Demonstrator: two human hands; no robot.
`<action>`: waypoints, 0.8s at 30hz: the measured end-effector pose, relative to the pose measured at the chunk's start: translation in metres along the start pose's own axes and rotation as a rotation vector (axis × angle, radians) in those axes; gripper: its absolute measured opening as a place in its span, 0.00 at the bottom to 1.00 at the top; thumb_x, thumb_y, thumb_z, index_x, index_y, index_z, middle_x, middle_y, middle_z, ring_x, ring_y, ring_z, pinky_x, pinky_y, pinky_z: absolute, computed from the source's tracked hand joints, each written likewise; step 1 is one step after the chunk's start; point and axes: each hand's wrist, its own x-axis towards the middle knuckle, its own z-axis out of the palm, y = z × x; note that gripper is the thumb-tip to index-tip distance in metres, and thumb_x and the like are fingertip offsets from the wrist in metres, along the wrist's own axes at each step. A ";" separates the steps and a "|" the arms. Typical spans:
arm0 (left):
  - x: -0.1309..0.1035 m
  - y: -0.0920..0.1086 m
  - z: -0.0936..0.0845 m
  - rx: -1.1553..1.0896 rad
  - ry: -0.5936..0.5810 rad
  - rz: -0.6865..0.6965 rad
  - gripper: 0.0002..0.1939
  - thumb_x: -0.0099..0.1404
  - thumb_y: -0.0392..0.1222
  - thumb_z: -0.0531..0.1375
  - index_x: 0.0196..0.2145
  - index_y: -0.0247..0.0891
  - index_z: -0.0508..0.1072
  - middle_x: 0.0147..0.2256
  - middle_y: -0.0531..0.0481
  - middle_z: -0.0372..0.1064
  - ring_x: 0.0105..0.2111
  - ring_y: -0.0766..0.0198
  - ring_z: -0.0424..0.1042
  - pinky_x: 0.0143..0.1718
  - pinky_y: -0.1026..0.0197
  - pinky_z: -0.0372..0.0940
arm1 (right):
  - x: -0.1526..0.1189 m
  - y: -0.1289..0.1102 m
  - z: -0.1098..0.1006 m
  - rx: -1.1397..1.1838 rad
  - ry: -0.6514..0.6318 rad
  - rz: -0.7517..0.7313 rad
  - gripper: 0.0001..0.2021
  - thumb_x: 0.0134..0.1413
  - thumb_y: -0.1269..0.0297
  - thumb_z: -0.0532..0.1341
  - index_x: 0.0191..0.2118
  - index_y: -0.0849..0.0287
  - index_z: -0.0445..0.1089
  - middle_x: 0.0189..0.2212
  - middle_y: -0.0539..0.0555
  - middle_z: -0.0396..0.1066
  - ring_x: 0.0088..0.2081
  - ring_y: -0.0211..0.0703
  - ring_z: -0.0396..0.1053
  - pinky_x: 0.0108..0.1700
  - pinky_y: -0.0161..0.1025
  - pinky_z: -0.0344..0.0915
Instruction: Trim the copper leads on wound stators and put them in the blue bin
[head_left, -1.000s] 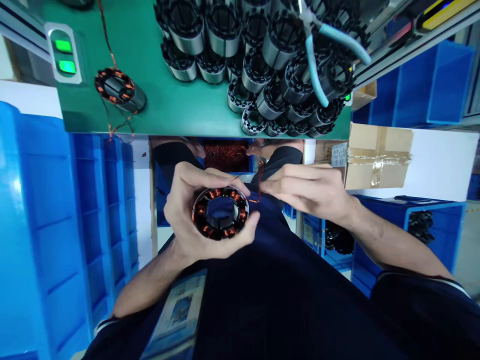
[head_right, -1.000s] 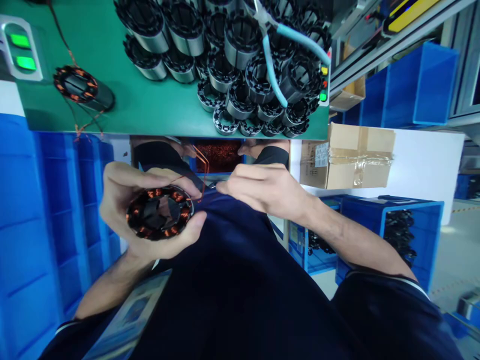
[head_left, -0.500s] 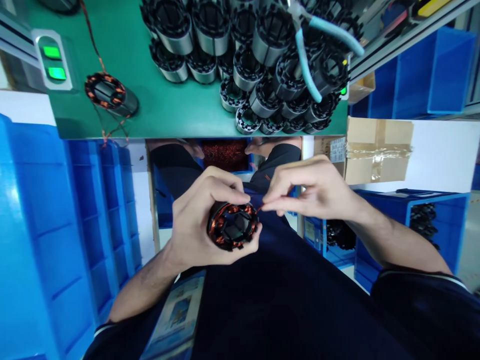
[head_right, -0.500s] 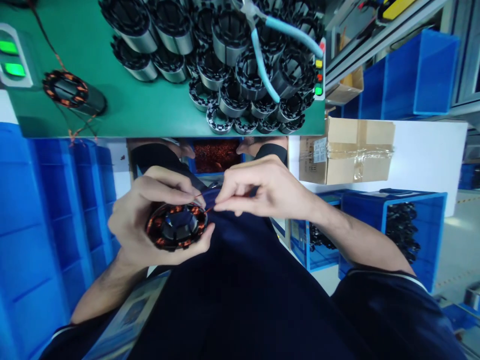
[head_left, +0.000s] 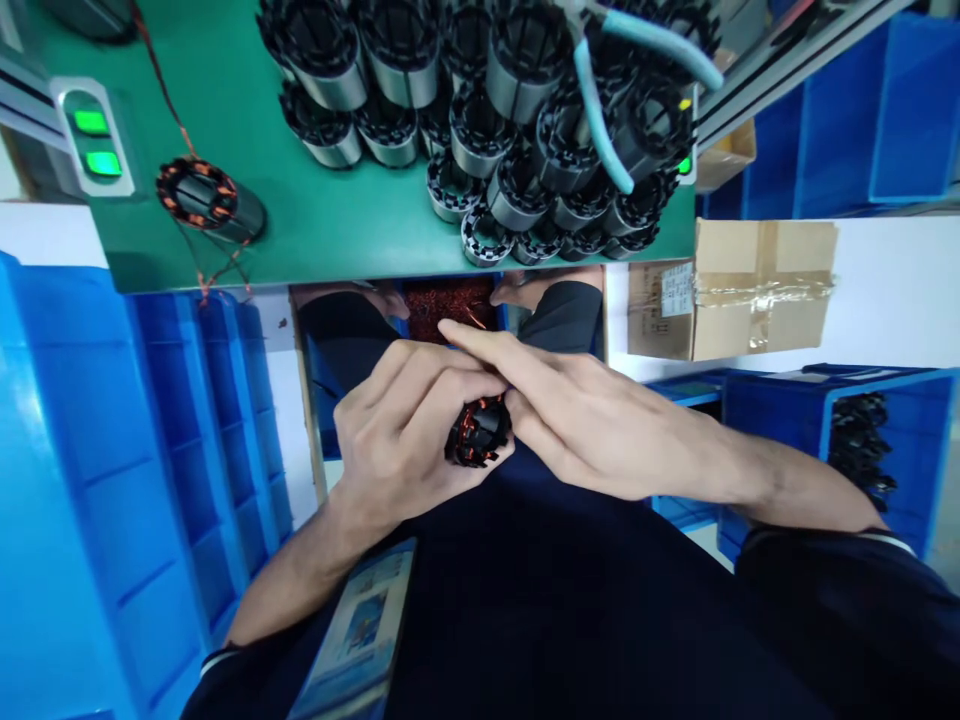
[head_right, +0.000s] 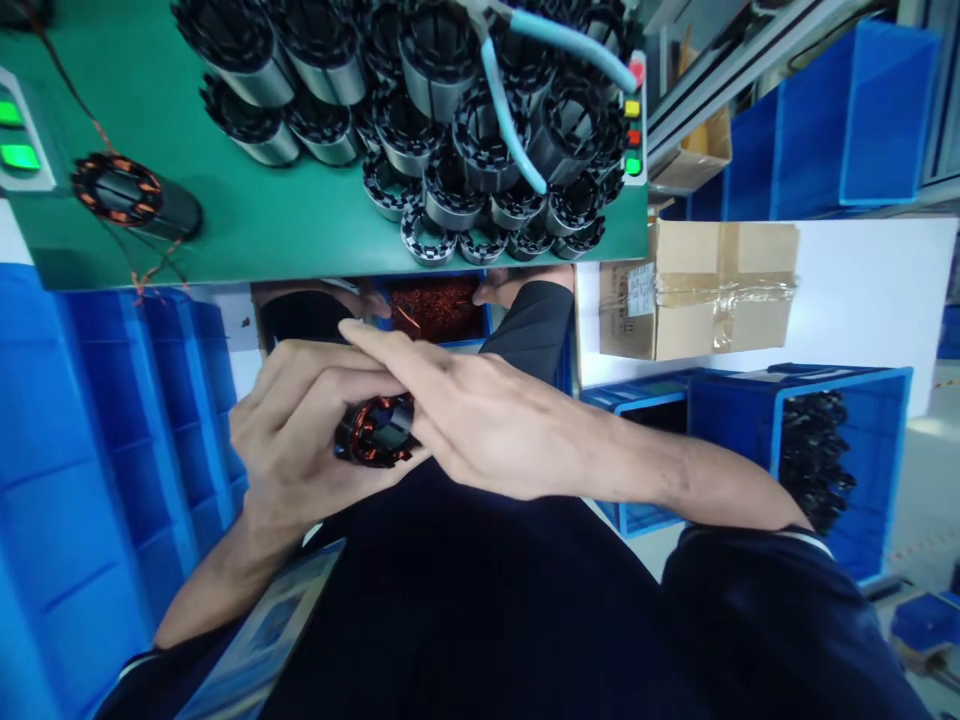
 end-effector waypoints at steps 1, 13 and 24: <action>0.002 0.003 0.000 -0.011 -0.004 -0.007 0.16 0.64 0.40 0.71 0.48 0.41 0.74 0.43 0.50 0.78 0.44 0.58 0.77 0.45 0.53 0.72 | 0.002 0.001 0.002 -0.004 -0.016 0.036 0.35 0.69 0.73 0.54 0.78 0.59 0.45 0.50 0.59 0.77 0.40 0.45 0.77 0.45 0.43 0.76; 0.003 0.017 -0.017 -0.422 0.132 -0.215 0.25 0.52 0.52 0.77 0.46 0.48 0.77 0.39 0.51 0.78 0.37 0.57 0.77 0.37 0.48 0.75 | -0.002 -0.011 -0.029 0.038 -0.115 -0.134 0.07 0.78 0.65 0.52 0.45 0.56 0.65 0.34 0.50 0.67 0.33 0.37 0.63 0.37 0.37 0.61; -0.025 -0.011 0.012 -1.714 -0.542 -0.935 0.46 0.74 0.75 0.37 0.30 0.36 0.78 0.13 0.57 0.57 0.05 0.70 0.45 0.08 0.62 0.57 | 0.002 0.022 -0.016 0.415 -0.127 0.047 0.09 0.72 0.65 0.59 0.36 0.56 0.68 0.27 0.46 0.63 0.25 0.33 0.56 0.28 0.34 0.57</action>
